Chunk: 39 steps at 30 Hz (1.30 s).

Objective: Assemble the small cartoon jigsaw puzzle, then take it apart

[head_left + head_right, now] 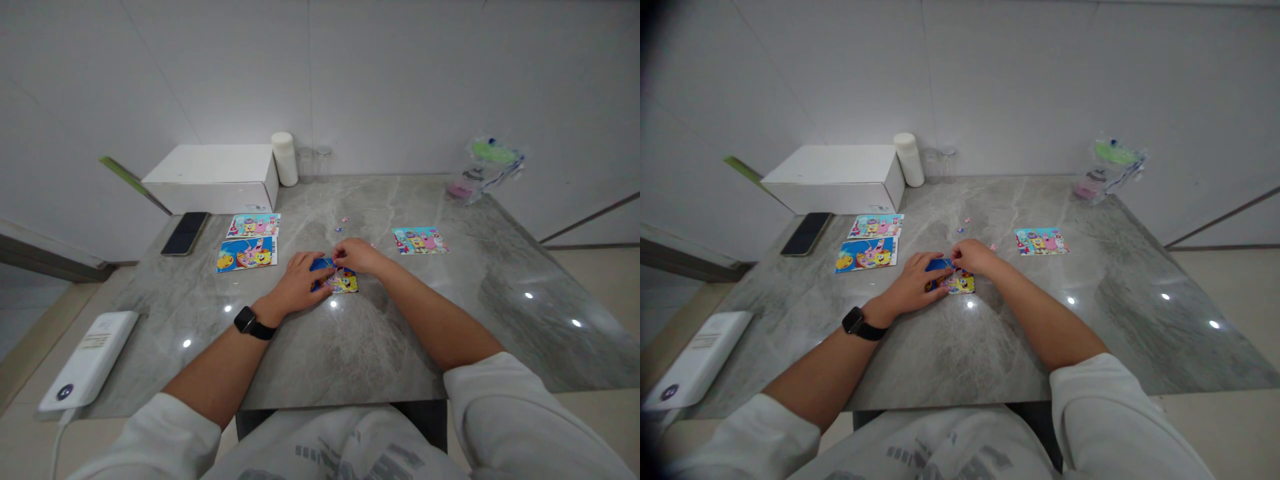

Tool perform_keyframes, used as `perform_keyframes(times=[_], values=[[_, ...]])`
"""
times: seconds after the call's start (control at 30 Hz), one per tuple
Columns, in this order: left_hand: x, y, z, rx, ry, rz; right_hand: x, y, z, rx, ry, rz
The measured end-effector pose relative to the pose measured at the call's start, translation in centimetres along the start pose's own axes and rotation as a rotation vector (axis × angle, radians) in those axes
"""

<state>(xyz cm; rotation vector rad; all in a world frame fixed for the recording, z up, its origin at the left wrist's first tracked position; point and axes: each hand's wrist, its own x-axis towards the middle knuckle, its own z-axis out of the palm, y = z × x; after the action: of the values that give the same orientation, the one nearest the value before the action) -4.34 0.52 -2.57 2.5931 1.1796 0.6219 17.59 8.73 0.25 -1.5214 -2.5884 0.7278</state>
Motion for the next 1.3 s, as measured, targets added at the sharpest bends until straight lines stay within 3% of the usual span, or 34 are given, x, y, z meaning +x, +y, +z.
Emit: perform_keyframes(times=[0.3, 0.53, 0.8, 1.3], values=[[0.1, 0.2, -0.1, 0.001, -0.022, -0.005, 0.1, 0.2, 0.2, -0.011, 0.029, -0.017], [0.0, 0.3, -0.2, -0.023, -0.016, -0.008, 0.2, 1.4, -0.8, -0.010, 0.126, 0.027], [0.1, 0.3, -0.2, 0.004, -0.032, -0.003, -0.2, 0.4, -0.4, -0.007, 0.033, 0.008], [0.1, 0.3, -0.2, -0.017, -0.024, 0.001, 0.0, 0.4, 0.2, 0.006, 0.023, 0.042]])
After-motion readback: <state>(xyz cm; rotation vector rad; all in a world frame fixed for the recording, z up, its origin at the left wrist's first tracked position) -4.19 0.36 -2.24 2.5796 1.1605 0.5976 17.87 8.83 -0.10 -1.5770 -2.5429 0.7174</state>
